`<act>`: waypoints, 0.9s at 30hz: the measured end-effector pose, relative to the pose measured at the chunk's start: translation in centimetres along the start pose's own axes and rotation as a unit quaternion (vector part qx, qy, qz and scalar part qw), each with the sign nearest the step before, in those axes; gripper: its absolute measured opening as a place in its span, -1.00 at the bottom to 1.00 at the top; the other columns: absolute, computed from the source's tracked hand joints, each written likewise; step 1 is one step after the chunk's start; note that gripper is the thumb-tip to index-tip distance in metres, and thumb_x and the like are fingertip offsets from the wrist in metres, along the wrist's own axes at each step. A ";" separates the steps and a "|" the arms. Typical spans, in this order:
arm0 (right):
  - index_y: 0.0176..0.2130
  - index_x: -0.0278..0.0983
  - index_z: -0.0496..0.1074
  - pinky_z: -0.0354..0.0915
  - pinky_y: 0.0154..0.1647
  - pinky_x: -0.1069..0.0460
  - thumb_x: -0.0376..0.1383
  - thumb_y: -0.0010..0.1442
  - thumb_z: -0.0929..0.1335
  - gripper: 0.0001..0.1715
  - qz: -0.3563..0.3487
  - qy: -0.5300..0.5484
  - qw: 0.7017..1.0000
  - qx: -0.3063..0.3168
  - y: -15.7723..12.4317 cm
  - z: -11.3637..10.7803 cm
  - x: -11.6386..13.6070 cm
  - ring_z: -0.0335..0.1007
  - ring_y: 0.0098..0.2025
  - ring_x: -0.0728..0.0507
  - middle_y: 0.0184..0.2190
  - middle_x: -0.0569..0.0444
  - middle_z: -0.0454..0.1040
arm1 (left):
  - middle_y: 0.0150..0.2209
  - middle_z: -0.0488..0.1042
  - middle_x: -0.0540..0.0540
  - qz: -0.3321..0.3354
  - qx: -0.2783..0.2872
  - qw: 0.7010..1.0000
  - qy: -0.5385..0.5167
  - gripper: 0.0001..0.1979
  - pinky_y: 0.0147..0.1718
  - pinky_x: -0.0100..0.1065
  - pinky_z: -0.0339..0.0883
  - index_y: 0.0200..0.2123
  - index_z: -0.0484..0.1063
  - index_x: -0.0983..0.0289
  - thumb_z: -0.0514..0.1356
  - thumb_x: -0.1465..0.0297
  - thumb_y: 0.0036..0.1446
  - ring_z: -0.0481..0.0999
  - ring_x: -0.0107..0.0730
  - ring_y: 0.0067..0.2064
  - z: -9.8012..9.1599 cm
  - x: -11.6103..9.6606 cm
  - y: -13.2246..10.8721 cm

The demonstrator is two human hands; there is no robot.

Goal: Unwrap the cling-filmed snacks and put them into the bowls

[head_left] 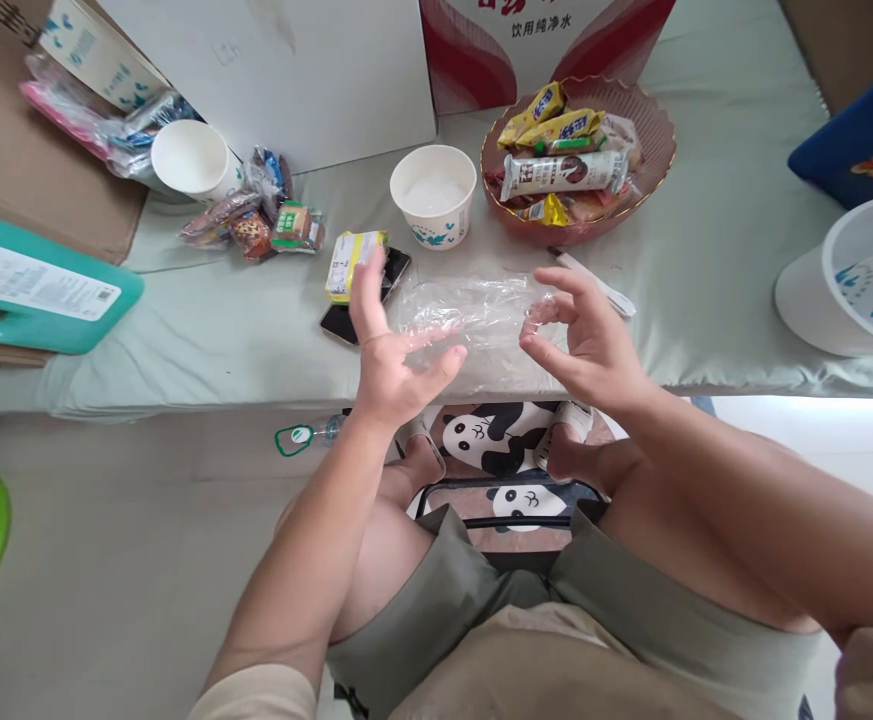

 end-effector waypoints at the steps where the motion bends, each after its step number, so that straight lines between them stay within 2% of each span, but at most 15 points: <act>1: 0.22 -0.02 0.32 0.42 0.08 -0.20 -0.07 0.23 0.48 -0.37 -0.002 0.006 1.000 0.002 0.0 0.0 0.0 0.50 -0.17 -0.19 -0.28 0.10 0.51 | 0.38 0.33 0.10 0.008 0.024 1.000 -0.016 -0.72 0.50 0.18 -0.20 -0.30 0.67 0.15 0.48 0.12 -0.01 -0.06 0.21 0.55 -0.1 -0.2 0.1; 3: 0.26 0.00 0.30 0.43 0.02 -0.18 -0.04 0.17 0.52 -0.26 -0.001 0.012 1.000 0.006 -0.1 0.0 0.0 0.50 -0.13 -0.21 -0.24 0.07 0.52 | 0.19 0.55 0.12 0.014 0.061 0.996 -0.067 -0.78 0.49 0.20 -0.15 -0.27 0.67 0.12 0.45 0.16 0.04 0.22 0.15 0.47 -0.2 -0.4 0.2; 6: 0.31 0.04 0.24 0.43 0.01 -0.21 0.02 0.09 0.56 -0.10 -0.002 -0.003 1.000 -0.006 -0.1 0.0 -0.1 0.49 -0.04 -0.26 -0.08 0.02 0.51 | 0.03 0.65 0.14 -0.019 0.078 0.979 -0.186 -0.76 0.38 0.09 0.20 -0.17 0.67 0.13 0.39 0.18 0.12 0.53 0.00 0.24 0.2 -0.4 0.1; 9: 0.31 0.04 0.23 0.41 0.09 -0.26 0.05 0.10 0.54 -0.10 -0.003 -0.030 0.999 -0.030 0.1 0.2 -0.1 0.48 0.02 -0.29 0.00 0.01 0.47 | 0.07 0.63 0.15 -0.143 0.073 0.933 -0.321 -0.60 0.16 -0.06 0.50 -0.06 0.60 0.15 0.41 0.12 0.07 0.62 -0.07 0.13 1.0 -0.4 -0.1; 11: 0.29 0.02 0.25 0.41 0.12 -0.27 0.01 0.15 0.52 -0.19 0.003 -0.035 0.998 -0.050 0.3 0.3 0.0 0.48 0.01 -0.28 -0.06 0.02 0.47 | 0.13 0.59 0.14 -0.223 0.079 0.894 -0.382 -0.53 0.00 -0.14 0.59 -0.02 0.55 0.13 0.44 0.12 0.01 0.65 -0.07 0.09 1.7 -0.6 -0.2; 13: 0.26 0.00 0.27 0.42 0.09 -0.24 -0.05 0.21 0.48 -0.30 0.022 -0.028 0.997 -0.070 0.6 0.3 -0.2 0.48 -0.04 -0.26 -0.12 0.03 0.47 | 0.16 0.57 0.13 -0.272 0.084 0.873 -0.397 -0.51 -0.14 -0.23 0.61 0.00 0.51 0.11 0.45 0.15 -0.02 0.68 -0.10 0.03 2.1 -0.7 -0.1; 17: 0.19 -0.02 0.29 0.44 0.02 -0.16 -0.15 0.16 0.50 -0.34 0.084 0.010 0.991 -0.106 1.1 0.1 -1.7 0.45 -0.01 -0.21 -0.11 0.04 0.46 | 0.12 0.61 0.12 -0.317 0.066 0.868 -0.377 -0.55 -0.29 -0.35 0.55 -0.04 0.48 0.13 0.41 0.25 -0.03 0.70 -0.17 -0.05 2.4 -0.6 0.3; 20: 0.16 -0.04 0.27 0.46 0.03 -0.13 -0.17 0.10 0.52 -0.31 0.151 0.103 0.977 -0.112 1.5 0.0 -3.0 0.47 0.04 -0.18 -0.02 0.05 0.45 | 0.08 0.63 0.09 -0.324 0.061 0.857 -0.396 -0.60 -0.28 -0.35 0.56 -0.07 0.47 0.13 0.36 0.32 -0.03 0.70 -0.24 -0.10 2.3 -0.6 0.6; 23: 0.18 -0.03 0.21 0.50 -0.09 -0.12 -0.18 0.08 0.53 -0.24 0.236 0.211 0.947 -0.056 1.6 0.3 -3.1 0.54 -0.07 -0.16 -0.06 0.06 0.50 | 0.00 0.65 0.06 -0.323 0.068 0.856 -0.398 -0.66 -0.33 -0.35 0.55 -0.12 0.46 0.14 0.33 0.35 -0.02 0.69 -0.32 -0.22 2.3 -0.5 0.6; 25: 0.14 -0.08 0.24 0.48 -0.21 -0.07 -0.24 0.03 0.55 -0.24 0.289 0.234 0.928 0.002 1.4 0.6 -2.4 0.54 -0.19 -0.13 -0.17 0.09 0.55 | -0.07 0.66 0.07 -0.312 0.067 0.880 -0.352 -0.71 -0.45 -0.39 0.49 -0.17 0.47 0.17 0.32 0.36 -0.02 0.66 -0.36 -0.30 2.5 0.0 0.5; 27: 0.03 -0.16 0.32 0.41 -0.31 0.00 -0.31 0.00 0.55 -0.36 0.319 0.215 0.922 0.048 1.2 0.8 -1.7 0.48 -0.33 -0.07 -0.32 0.12 0.54 | -0.14 0.66 0.08 -0.288 0.061 0.915 -0.274 -0.76 -0.55 -0.44 0.39 -0.20 0.50 0.20 0.31 0.38 -0.02 0.63 -0.39 -0.37 2.7 0.6 0.4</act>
Point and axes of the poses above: each hand's wrist, its own y-axis towards the middle knuckle, its own z-axis out of the palm, x = y × z, the point moved 2 cm from there along y, towards the middle knuckle
